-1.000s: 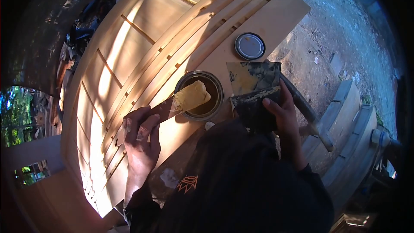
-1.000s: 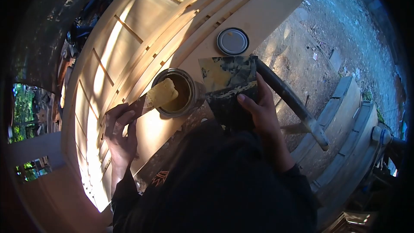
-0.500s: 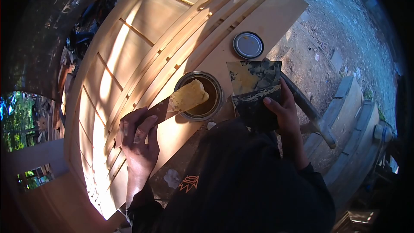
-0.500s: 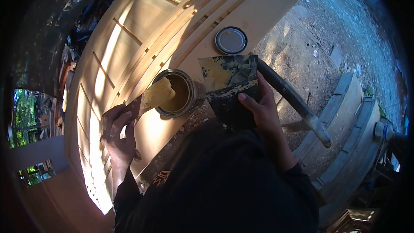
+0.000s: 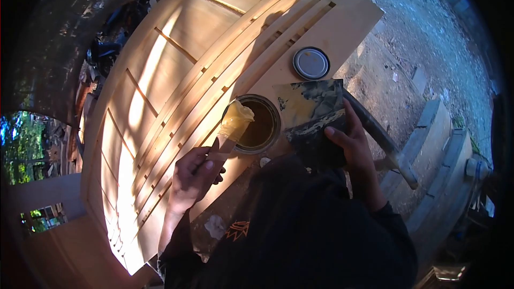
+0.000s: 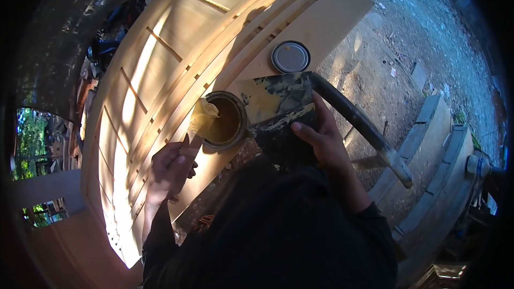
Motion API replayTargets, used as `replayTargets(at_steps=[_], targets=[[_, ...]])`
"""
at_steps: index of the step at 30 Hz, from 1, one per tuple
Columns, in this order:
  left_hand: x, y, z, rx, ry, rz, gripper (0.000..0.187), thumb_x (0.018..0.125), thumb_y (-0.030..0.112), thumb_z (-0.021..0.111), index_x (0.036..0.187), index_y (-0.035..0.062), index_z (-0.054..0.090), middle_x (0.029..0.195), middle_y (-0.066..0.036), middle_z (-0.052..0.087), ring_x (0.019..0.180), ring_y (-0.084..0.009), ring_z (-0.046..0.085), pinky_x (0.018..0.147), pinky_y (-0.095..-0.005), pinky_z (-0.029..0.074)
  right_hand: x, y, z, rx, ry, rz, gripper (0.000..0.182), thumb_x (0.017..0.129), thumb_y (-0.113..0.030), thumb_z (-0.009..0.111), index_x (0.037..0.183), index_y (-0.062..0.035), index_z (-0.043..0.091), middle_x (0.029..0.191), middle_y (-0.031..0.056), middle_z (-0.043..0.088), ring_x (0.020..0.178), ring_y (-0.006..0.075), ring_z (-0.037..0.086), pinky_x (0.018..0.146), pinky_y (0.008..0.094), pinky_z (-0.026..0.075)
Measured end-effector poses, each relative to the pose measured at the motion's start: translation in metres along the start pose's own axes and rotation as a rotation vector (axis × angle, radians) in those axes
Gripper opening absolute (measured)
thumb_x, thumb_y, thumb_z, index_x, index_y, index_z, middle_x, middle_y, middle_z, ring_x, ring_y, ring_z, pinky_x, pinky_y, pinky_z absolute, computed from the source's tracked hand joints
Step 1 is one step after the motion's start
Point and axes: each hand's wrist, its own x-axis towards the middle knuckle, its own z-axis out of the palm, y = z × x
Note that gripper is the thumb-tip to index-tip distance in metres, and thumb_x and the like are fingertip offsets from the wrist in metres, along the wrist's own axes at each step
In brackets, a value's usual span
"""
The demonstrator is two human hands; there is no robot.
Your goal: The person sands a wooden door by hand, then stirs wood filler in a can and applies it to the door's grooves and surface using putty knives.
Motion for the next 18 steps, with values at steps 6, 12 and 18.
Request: replayTargets(at_steps=[6, 12, 18], targets=[[0.000, -0.002, -0.005, -0.100, 0.000, -0.035, 0.043, 0.085, 0.019, 0.061, 0.118, -0.0035, 0.046, 0.080, -0.014, 0.062, 0.066, -0.0183, 0.061, 0.062, -0.0294, 0.049, 0.003, -0.010, 0.004, -0.008, -0.062, 0.035, 0.072, 0.077, 0.002, 0.060, 0.139, 0.0021, 0.024, 0.126, 0.0153, 0.049, 0.116, 0.0230, 0.050, 0.099, 0.0343, 0.038], [-0.003, -0.002, -0.008, -0.120, -0.007, 0.005, 0.045, 0.084, 0.019, 0.062, 0.118, -0.0050, 0.047, 0.080, -0.014, 0.063, 0.066, -0.0183, 0.061, 0.062, -0.0296, 0.049, 0.003, -0.014, 0.008, -0.075, -0.096, -0.031, 0.071, 0.078, 0.001, 0.060, 0.139, 0.0023, 0.024, 0.126, 0.0145, 0.048, 0.118, 0.0221, 0.047, 0.101, 0.0338, 0.035], [-0.008, 0.001, -0.009, -0.121, 0.032, 0.016, 0.044, 0.084, 0.018, 0.063, 0.118, -0.0055, 0.047, 0.080, -0.015, 0.063, 0.067, -0.0189, 0.061, 0.062, -0.0303, 0.050, 0.006, -0.011, 0.006, -0.125, -0.110, -0.113, 0.069, 0.078, 0.000, 0.061, 0.138, 0.0025, 0.026, 0.127, 0.0126, 0.047, 0.119, 0.0203, 0.045, 0.102, 0.0323, 0.032]])
